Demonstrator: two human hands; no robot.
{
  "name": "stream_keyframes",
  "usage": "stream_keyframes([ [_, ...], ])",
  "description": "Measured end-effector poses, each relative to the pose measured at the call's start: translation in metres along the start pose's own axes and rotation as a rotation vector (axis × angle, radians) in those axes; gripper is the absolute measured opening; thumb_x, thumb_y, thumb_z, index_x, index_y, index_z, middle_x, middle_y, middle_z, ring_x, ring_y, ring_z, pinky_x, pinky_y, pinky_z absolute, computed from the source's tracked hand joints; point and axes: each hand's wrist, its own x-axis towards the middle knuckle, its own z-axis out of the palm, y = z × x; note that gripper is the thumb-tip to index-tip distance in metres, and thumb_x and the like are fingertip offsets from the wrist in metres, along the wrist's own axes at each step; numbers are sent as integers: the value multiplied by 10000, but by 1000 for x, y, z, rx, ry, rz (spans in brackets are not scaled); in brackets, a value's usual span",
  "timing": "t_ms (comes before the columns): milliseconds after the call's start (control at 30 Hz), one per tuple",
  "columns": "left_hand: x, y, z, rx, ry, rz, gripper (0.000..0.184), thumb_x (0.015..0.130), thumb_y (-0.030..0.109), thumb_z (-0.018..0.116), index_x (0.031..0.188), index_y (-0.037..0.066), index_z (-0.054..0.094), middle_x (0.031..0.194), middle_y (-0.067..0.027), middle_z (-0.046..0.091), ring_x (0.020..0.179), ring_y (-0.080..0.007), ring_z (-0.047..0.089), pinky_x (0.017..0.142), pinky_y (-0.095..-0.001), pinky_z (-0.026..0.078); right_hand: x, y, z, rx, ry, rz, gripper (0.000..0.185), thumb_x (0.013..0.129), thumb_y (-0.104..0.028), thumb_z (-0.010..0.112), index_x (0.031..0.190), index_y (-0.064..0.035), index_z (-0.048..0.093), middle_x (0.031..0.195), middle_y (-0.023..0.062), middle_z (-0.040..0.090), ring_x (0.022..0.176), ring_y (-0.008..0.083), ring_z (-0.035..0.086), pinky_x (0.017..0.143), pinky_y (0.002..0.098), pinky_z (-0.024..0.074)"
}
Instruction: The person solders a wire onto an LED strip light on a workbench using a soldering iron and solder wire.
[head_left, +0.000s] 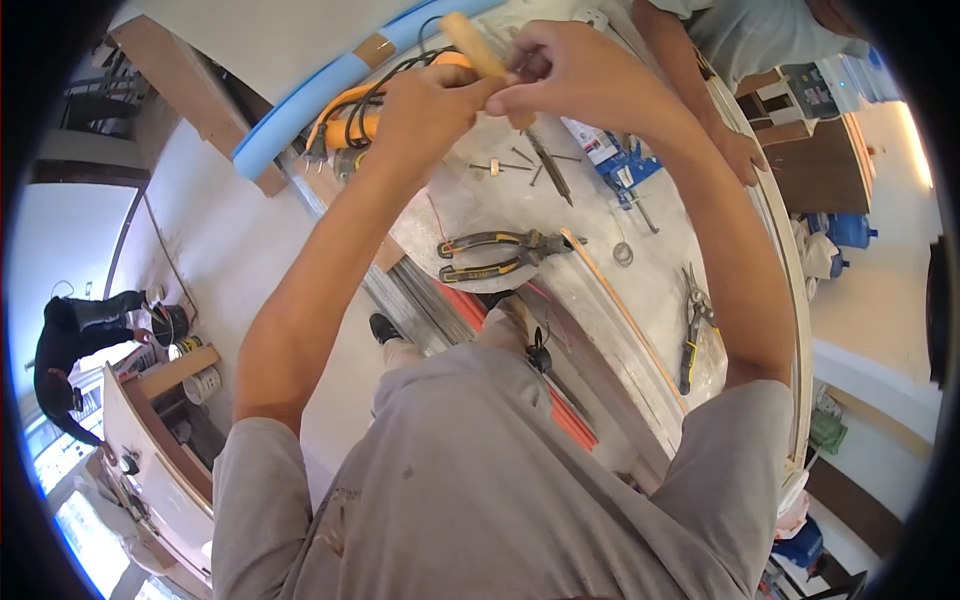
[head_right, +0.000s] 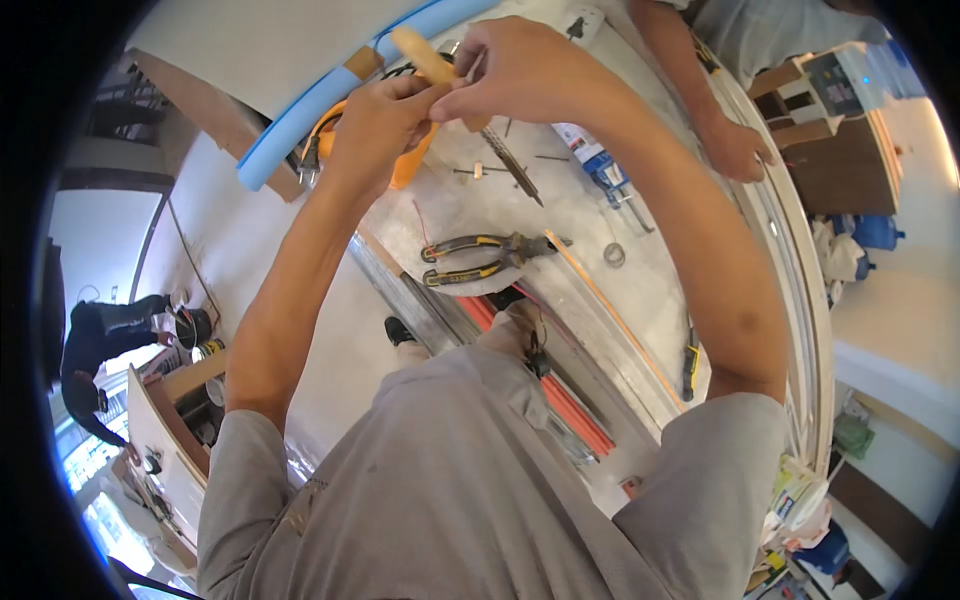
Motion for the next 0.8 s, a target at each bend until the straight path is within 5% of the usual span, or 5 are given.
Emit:
stream_keyframes([
  [367,-26,22,-18,393,-167,54,241,873,228,646,915,-4,694,566,11,505,499,-50,429,473,-221,320,-18,51,-9,434,-29,122,392,805,-250,731,1073,13,617,849,23,648,690,32,512,605,187,381],
  [433,-49,-26,-40,506,-309,73,148,860,116,629,970,52,704,728,-22,585,597,-113,545,553,-265,439,-24,82,-1,629,37,171,329,832,-274,724,984,7,647,811,10,638,641,39,499,561,189,385],
  [533,-70,-101,-58,931,-309,450,220,818,31,641,1013,108,708,950,-52,599,785,-198,614,692,-319,504,-35,123,12,997,51,313,265,902,-256,645,988,-5,648,813,24,623,679,55,524,564,204,401],
  [633,-76,-122,-57,883,-396,283,266,788,3,656,1007,144,709,1076,-63,569,908,-261,600,762,-362,505,-44,138,30,1164,206,441,289,920,-268,621,982,13,642,798,28,612,677,72,535,560,216,409],
  [800,-76,-140,-49,840,-341,508,229,775,13,665,973,120,706,1075,-57,595,879,-248,602,736,-354,503,-67,149,46,1290,321,456,324,936,-290,604,975,30,637,768,35,609,644,90,516,548,232,397],
])
